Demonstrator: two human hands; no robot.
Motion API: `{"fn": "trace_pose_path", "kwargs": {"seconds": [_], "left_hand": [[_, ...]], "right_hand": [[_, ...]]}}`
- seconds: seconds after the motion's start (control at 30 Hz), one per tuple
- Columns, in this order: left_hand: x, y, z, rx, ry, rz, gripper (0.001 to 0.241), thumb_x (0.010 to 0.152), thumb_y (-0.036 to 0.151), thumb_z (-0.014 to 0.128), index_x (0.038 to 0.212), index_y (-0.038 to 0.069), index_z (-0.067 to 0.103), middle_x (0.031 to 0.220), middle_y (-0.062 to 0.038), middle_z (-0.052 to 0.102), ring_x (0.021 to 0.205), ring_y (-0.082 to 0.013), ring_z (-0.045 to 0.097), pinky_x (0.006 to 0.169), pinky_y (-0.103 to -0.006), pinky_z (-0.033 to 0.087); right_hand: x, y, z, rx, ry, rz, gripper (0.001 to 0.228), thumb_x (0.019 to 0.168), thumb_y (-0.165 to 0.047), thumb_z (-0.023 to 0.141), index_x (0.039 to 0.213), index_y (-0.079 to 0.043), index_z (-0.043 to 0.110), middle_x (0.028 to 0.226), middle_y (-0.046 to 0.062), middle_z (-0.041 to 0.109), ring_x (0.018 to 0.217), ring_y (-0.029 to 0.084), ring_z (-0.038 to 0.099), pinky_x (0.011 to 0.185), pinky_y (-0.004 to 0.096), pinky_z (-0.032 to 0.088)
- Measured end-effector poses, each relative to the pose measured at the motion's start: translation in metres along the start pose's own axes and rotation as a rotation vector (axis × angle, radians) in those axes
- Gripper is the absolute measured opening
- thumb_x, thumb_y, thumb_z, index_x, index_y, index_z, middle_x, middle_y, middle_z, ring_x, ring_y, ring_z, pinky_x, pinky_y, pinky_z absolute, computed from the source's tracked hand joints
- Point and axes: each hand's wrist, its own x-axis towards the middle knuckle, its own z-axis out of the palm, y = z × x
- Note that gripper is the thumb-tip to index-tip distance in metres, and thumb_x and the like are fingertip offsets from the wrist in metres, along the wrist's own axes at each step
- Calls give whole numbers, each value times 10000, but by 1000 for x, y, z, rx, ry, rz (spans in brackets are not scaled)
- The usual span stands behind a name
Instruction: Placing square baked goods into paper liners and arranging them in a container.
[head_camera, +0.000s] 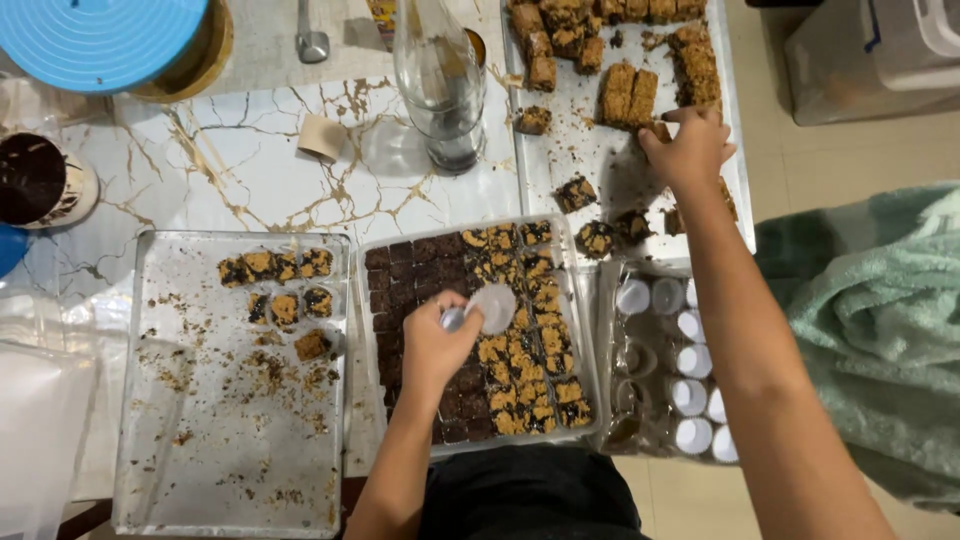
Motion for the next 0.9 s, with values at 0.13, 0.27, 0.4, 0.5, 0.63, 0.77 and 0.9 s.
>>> {"fn": "trace_pose_path", "kwargs": {"seconds": [0.13,0.27,0.4,0.5,0.63,0.77,0.9], "left_hand": [[-9,-11,-7,-24,29,113,167,834,212,752,842,45,748,669,-49,708,577,-99,620,526,-292,477],[-10,-24,-12,-29,78,132,220,840,241,781,813,31,721,638,-49,676,596,-82,563,547,-273,469],[-6,-36,-15,-38,90,96,226,838,267,787,818,50,729,641,-37,682,581,-90,573,543,-279,457],[0,-48,-9,-64,92,117,213,839,256,787,824,52,726,668,-22,694,608,-72,581,560,-261,477],[-2,-35,-11,-72,51,53,211,855,255,778,818,53,729,677,-13,695,608,-70,576,553,-263,462],[-1,-35,-13,-85,68,57,206,854,249,782,824,54,722,673,-16,688,598,-77,559,548,-275,459],[3,-47,-13,-113,98,101,216,857,247,791,819,45,721,686,-7,689,621,-67,560,567,-260,466]], "right_hand": [[30,-11,14,-63,-53,4,535,818,-529,835,1080,-66,774,1421,154,519,1344,411,368,1135,605,166],[51,-19,32,-105,-155,210,532,864,-599,767,972,-79,802,1529,192,402,1441,455,222,1150,624,121],[58,-17,45,-112,-204,298,521,899,-566,736,952,-51,800,1615,209,299,1481,502,121,1149,662,87],[51,-22,36,-56,-217,306,490,902,-506,743,1015,-30,770,1618,191,352,1508,487,155,1204,653,92],[51,-11,41,-63,-179,249,529,923,-470,732,948,57,755,1606,239,319,1514,484,94,1174,668,49],[55,-5,39,-73,-205,241,549,956,-427,646,950,114,735,1623,239,313,1513,484,125,1190,640,67],[68,21,55,-75,-201,168,601,1012,-449,574,1023,138,699,1598,272,345,1474,521,187,1165,672,63]]}}
